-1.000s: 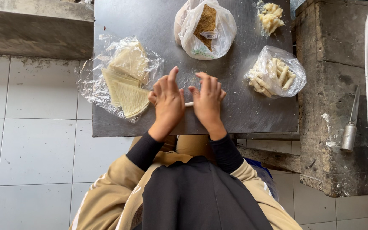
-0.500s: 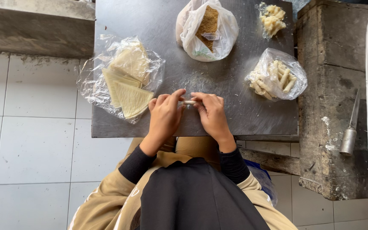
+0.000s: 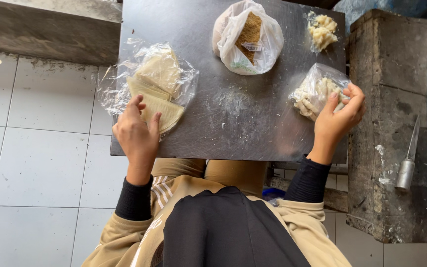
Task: The person places a small amount of filling onto a triangular dough wrapper and rolls it into a cylinder by hand.
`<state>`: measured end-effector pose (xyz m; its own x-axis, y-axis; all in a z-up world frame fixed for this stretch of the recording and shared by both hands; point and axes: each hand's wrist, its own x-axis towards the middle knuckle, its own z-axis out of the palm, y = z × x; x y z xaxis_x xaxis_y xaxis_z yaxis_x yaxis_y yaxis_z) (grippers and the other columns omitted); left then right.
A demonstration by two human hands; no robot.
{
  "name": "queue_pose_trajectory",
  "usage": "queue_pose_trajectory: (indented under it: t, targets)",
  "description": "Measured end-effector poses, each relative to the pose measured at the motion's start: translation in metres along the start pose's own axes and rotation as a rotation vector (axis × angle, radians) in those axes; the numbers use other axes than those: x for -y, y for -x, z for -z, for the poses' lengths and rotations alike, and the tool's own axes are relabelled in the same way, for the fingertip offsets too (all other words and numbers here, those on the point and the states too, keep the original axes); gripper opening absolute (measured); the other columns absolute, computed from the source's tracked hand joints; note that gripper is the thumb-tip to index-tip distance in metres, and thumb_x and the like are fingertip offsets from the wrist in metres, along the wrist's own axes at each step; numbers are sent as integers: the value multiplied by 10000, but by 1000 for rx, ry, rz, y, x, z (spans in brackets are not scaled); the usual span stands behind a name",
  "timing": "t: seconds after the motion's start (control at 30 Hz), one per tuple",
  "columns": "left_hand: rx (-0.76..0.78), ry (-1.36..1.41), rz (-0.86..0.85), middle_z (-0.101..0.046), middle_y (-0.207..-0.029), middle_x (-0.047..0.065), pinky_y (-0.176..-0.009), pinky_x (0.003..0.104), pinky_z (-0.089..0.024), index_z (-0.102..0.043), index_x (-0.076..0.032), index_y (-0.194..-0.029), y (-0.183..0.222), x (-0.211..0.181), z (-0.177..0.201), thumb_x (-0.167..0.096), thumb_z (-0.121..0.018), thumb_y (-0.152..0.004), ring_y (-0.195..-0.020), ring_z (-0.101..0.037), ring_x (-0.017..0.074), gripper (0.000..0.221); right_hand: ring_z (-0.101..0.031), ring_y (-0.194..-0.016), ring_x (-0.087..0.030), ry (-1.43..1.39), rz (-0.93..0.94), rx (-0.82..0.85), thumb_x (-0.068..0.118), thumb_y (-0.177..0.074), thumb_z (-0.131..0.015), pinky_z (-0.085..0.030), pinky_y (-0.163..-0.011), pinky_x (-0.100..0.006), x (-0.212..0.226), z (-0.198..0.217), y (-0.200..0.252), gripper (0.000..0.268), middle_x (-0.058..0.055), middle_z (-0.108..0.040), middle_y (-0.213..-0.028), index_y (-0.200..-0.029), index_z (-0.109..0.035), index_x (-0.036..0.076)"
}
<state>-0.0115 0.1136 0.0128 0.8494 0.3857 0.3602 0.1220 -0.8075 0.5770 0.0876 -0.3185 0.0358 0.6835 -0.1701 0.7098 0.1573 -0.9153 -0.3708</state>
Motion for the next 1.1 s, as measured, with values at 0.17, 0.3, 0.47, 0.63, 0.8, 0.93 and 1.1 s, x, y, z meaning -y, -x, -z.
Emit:
queue_pose_trajectory:
  t: [0.17,0.3,0.47,0.63,0.8,0.93,1.1]
  targets:
    - [42,20,-165,-741,-1102,52,-890,380,-388,-604,-57,-1349,-1,-5,-8,-269,-865,-816,-959,-662,217,629,-561,-1057,-200,-62,-17,-25,86,-1101,-686,-483,-903,-345,19,2,12,274,-79,-609,-1253,-1342,-559,58]
    - [91,62,-231,-762,-1036,30,-880,381,-454,-633,-74,-1298,3,-15,-10,-152,-837,-822,-961,-702,217,524,-579,-1000,-170,-185,-137,32,105,-1081,-673,-454,-828,-322,41,4,33,267,-64,-638,-1221,-1323,-569,59]
    - [61,170,-185,-752,-980,65,-788,362,-518,-649,-28,-1278,3,-20,-12,-45,-754,-909,-874,-715,221,384,-601,-957,-156,-258,-180,40,116,-1076,-678,-452,-804,-294,49,5,47,277,-57,-664,-1191,-1327,-578,50]
    - [0,206,-183,-721,-943,96,-813,377,-516,-620,6,-1298,2,-26,-15,13,-687,-953,-881,-702,238,351,-612,-912,-148,-266,-230,102,113,-1063,-669,-482,-766,-280,56,-1,45,249,-37,-708,-1139,-1305,-623,74]
    - [-58,381,-186,-681,-998,102,-860,359,-512,-544,6,-1348,8,-42,-15,49,-621,-977,-924,-675,233,382,-604,-1067,-285,-107,131,131,-4,-994,-610,-341,-942,-548,72,2,19,197,-76,-676,-1015,-1174,-663,55]
    - [-2,390,-378,-698,-1032,100,-859,342,-512,-529,-16,-1360,8,-59,-34,-1,-617,-1020,-907,-655,236,351,-595,-1147,-225,-168,63,161,-28,-1054,-539,-522,-1052,-403,23,3,-46,264,-74,-568,-1202,-1232,-674,112]
    - [267,257,-590,-710,-1063,63,-958,411,-491,-558,-110,-1375,29,-93,-69,-90,-615,-1012,-976,-686,208,368,-515,-1084,-276,287,22,586,-76,-959,-580,-325,-1101,-499,-42,-55,-125,442,-73,-553,-1105,-1217,-788,217]
